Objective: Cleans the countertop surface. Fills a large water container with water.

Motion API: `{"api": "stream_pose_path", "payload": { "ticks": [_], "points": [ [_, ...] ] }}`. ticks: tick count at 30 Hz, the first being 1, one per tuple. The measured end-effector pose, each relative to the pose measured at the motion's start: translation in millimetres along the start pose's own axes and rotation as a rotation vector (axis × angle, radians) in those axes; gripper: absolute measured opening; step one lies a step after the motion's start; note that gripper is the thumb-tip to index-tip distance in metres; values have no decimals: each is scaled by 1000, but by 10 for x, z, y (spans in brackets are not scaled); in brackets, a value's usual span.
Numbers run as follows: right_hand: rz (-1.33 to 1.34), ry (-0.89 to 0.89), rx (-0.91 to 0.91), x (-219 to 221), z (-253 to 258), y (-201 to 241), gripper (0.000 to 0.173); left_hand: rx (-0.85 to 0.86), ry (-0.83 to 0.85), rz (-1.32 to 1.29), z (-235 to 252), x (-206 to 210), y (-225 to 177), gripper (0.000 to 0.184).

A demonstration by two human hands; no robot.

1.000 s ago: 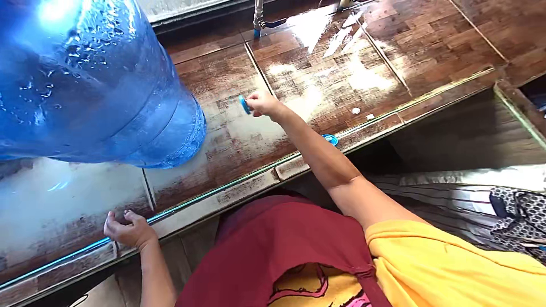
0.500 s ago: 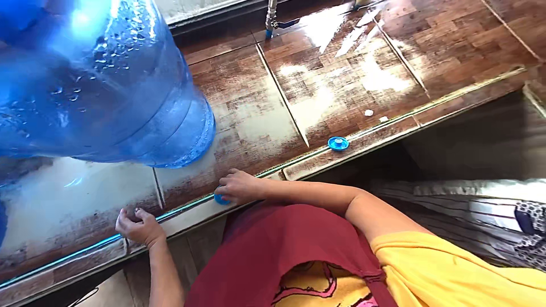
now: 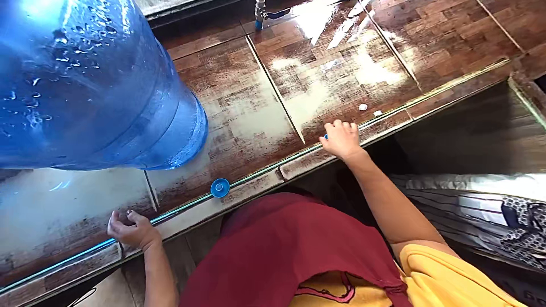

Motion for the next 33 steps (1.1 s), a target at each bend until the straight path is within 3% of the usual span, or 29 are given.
{"api": "stream_pose_path", "payload": {
  "ticks": [3, 7, 10, 13, 17, 23, 25, 28, 31, 33],
  "points": [
    [-9, 3, 45, 130, -134, -117, 44, 212, 28, 64, -109, -41, -223, 44],
    [-36, 14, 23, 176, -128, -134, 41, 539, 298, -157, -667, 54, -983, 38],
    [65, 31, -127, 86, -107, -14, 42, 641, 584, -290, -1112, 196, -1439, 35],
    [163, 80, -298, 45, -118, 132, 42, 728, 701, -276, -1278, 258, -1593, 31],
    [106, 182, -371, 71, -184, 258, 44, 711, 832, -150, -1237, 254, -1587, 28],
    [7, 215, -436, 120, -101, 420, 50, 538, 1035, -23, -1138, 241, -1626, 31],
    [17, 219, -487, 24, -17, 526, 51, 511, 1032, -20, -1085, 175, -1611, 31],
    [163, -18, -696, -322, 95, 898, 41, 514, 893, -44, -1018, 26, -1608, 29],
    [400, -328, -977, -875, 90, 1528, 38, 503, 878, -2, -1046, -6, -1551, 29],
    [563, -443, -1119, -1336, -51, 2009, 40, 515, 888, -2, -1110, 32, -1476, 29]
  ]
}}
Point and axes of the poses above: each hand's wrist, its own z-axis towards the middle knuckle, its own x-axis out of the palm, y = z × x, the point moved 5 cm from there along z, towards the middle knuckle, and after that the axes turned 5 degrees about -y, right-handed, at the moved point
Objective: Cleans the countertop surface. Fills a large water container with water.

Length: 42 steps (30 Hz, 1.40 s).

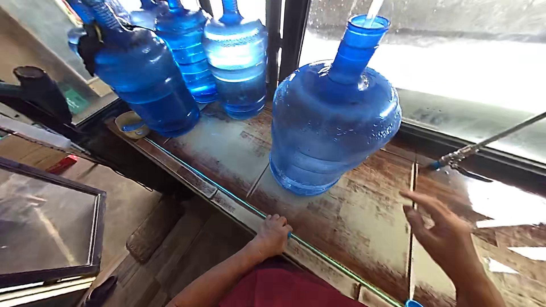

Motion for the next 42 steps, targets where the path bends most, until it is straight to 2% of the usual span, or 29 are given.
{"api": "stream_pose_path", "payload": {
  "ticks": [3, 5, 9, 13, 18, 23, 29, 32, 40, 42],
  "points": [
    [125, -156, -120, -122, 715, 516, 45, -25, -25, -68, -41, -32, 52, 35],
    [282, -254, -147, -168, 1134, 778, 46, -62, -161, -122, -87, -182, 120, 36],
    [727, -392, 18, -131, 1944, 1186, 48, -186, -519, -122, -223, -631, 459, 32],
    [973, -465, 217, 107, 2456, 1283, 50, -320, -845, -138, -431, -941, 1022, 34],
    [882, -358, 314, 245, 2513, 1304, 58, -425, -1079, -259, -614, -982, 1688, 35],
    [824, -323, 281, 232, 2448, 1426, 55, -452, -1215, -397, -580, -769, 2042, 36],
    [778, -318, 252, 214, 2438, 1410, 62, -445, -1244, -370, -521, -673, 2025, 37],
    [784, -333, 275, 211, 2427, 1432, 59, -434, -1240, -369, -514, -671, 2054, 38],
    [751, -312, 217, 205, 2453, 1409, 64, -538, -1222, -687, -467, -743, 2127, 44],
    [750, -290, 204, 218, 2461, 1386, 68, -540, -1223, -654, -431, -719, 2125, 45]
  ]
}}
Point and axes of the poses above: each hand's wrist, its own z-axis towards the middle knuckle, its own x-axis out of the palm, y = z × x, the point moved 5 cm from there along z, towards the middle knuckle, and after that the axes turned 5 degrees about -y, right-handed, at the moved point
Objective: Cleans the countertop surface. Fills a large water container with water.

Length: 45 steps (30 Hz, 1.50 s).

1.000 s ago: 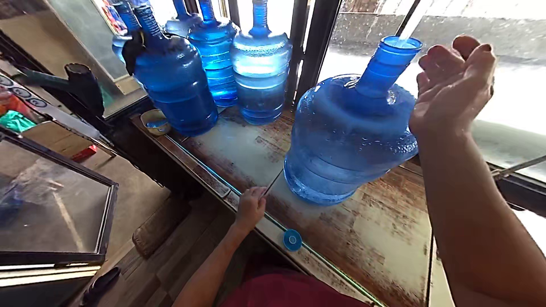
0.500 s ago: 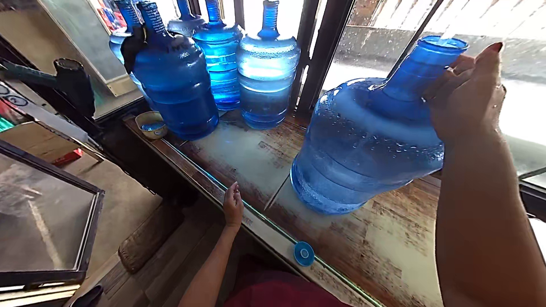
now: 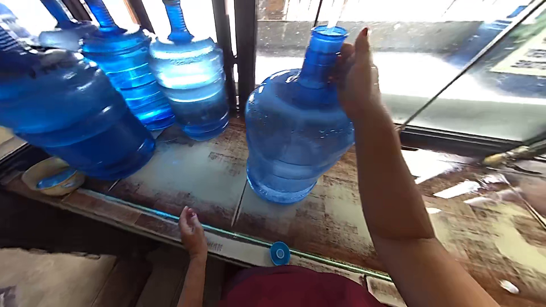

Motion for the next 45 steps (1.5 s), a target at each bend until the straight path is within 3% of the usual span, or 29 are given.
{"api": "stream_pose_path", "payload": {
  "ticks": [5, 38, 45],
  "points": [
    [21, 46, -15, -2, -9, -1, 72, 246, -2, 175, -33, 87, 24, 43],
    [43, 102, -39, -6, 30, -33, 66, 314, -13, 247, -68, 65, -3, 35],
    [82, 53, -53, -18, 54, -45, 52, 320, -3, 254, -70, 86, 18, 35]
  ]
}}
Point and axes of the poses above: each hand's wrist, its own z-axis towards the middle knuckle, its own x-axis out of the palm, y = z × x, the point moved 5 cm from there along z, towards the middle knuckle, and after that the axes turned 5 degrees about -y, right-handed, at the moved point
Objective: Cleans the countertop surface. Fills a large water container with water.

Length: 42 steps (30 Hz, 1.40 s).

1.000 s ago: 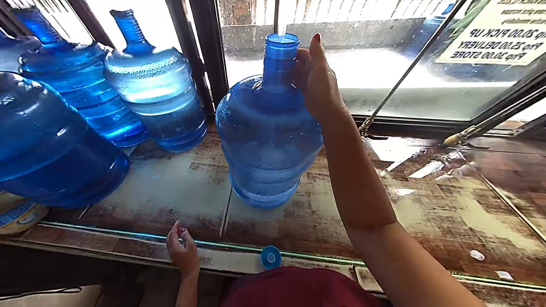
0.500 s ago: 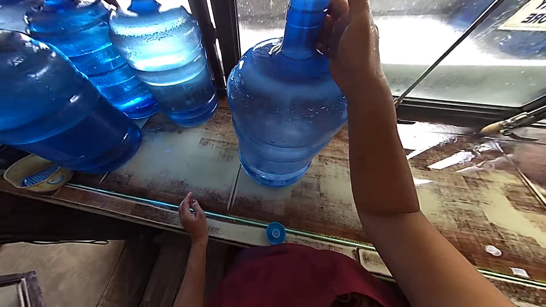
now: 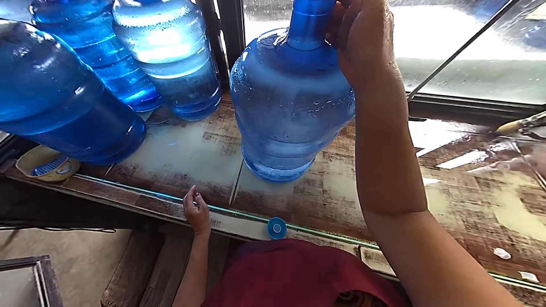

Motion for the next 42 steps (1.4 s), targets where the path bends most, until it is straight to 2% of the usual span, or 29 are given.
{"api": "stream_pose_path", "payload": {
  "ticks": [4, 9, 16, 42],
  "points": [
    [10, 6, 4, 8, -10, 11, 55, -1, -7, 9, 2, 2, -5, 34],
    [-9, 51, 5, 22, -23, 17, 67, -11, -8, -2, -6, 3, 0, 34],
    [-41, 50, 26, 16, -45, 11, 72, 4, -14, 9, 3, 1, -19, 34],
    [-36, 34, 35, 12, -46, 11, 67, 1, -5, 7, 2, -5, -14, 34]
  ]
}}
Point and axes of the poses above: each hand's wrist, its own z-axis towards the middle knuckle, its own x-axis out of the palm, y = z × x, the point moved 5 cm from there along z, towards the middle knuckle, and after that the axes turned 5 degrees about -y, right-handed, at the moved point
